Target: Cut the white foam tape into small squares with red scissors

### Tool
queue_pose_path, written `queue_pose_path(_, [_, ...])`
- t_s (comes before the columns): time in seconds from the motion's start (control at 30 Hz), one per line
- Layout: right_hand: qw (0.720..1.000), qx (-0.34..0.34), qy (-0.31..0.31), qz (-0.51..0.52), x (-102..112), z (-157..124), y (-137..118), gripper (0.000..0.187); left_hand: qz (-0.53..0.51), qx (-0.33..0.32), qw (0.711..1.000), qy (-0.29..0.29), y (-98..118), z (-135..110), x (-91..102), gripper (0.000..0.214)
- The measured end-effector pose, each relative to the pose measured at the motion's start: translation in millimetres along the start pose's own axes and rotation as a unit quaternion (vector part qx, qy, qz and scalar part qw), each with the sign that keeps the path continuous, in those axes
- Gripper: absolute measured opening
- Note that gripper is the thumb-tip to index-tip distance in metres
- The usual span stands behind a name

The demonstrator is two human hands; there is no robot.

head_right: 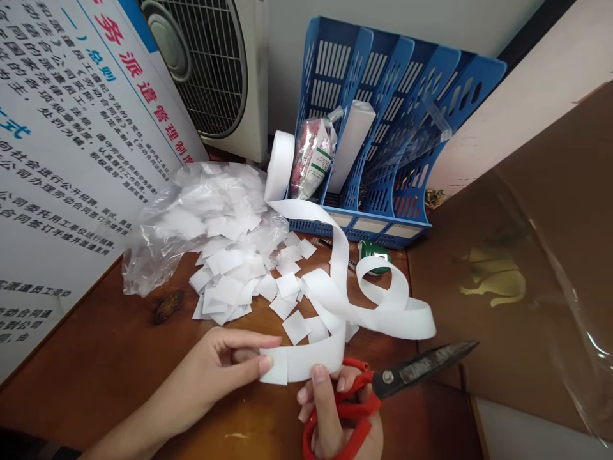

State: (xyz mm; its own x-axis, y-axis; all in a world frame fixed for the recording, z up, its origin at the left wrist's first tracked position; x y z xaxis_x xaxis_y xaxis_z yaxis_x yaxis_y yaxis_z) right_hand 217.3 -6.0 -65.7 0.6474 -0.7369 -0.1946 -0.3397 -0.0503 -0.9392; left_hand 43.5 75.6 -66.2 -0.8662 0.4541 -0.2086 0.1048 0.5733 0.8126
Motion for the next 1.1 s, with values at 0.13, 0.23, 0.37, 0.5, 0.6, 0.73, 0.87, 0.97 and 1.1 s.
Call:
queue_pose_path(0.13, [1.0, 0.026, 0.011, 0.006, -1.3, -0.2, -1.8, 0.05, -0.032, -0.005, 0.999, 0.018, -4.7, 2.1, 0.5, 0.038])
queue_pose_path(0.23, [0.999, 0.043, 0.026, 0.021, -2.4, -0.3, -3.4, 0.049, -0.057, -0.013, 0.997, 0.04, -7.5, 2.9, 0.2, 0.042])
queue_pose_path(0.37, [0.997, 0.047, 0.038, 0.039, -5.1, -0.5, -3.0, 0.049, -0.074, -0.015, 0.996, 0.052, -6.6, 1.1, -0.7, 0.042])
queue_pose_path(0.5, [0.997, 0.055, 0.036, 0.038, -8.2, -1.4, -3.7, 0.048, -0.064, -0.015, 0.996, 0.061, -4.9, 0.1, 2.3, 0.04])
queue_pose_path(0.6, [0.997, 0.061, 0.035, 0.04, -9.2, -1.7, -4.6, 0.047, -0.064, -0.018, 0.995, 0.067, -5.5, 1.6, 4.0, 0.04])
queue_pose_path(0.73, [0.997, 0.062, 0.036, 0.039, -7.3, -1.8, -4.9, 0.047, -0.063, -0.025, 0.996, 0.057, -4.0, 3.0, 2.2, 0.042])
queue_pose_path(0.87, [0.998, 0.058, 0.032, 0.005, -5.3, -3.5, -6.0, 0.046, -0.034, -0.015, 0.998, 0.05, -2.9, 2.0, 3.3, 0.036])
queue_pose_path(0.97, [0.997, 0.059, 0.037, -0.025, -5.9, -6.6, -9.4, 0.045, -0.008, -0.012, 0.999, 0.045, -1.8, 2.5, 3.9, 0.031])
queue_pose_path(1.1, [0.994, 0.079, 0.054, -0.055, -0.8, -11.6, -18.9, 0.044, -0.01, -0.01, 0.999, 0.041, 0.9, 2.7, 2.9, 0.028])
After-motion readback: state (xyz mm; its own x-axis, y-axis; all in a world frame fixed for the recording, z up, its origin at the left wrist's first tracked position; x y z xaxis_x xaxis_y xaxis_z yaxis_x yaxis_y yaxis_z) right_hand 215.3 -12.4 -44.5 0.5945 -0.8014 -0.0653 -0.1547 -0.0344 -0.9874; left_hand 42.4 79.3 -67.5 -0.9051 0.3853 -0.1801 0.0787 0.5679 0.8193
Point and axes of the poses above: each hand's wrist, its own z-axis towards the middle knuckle, its own x-axis out of the back of the hand, y = z × x, the point moved 9 cm from there along z, towards the middle knuckle, and after that the axes turned 4 degrees about z, right-handed, at the moved point
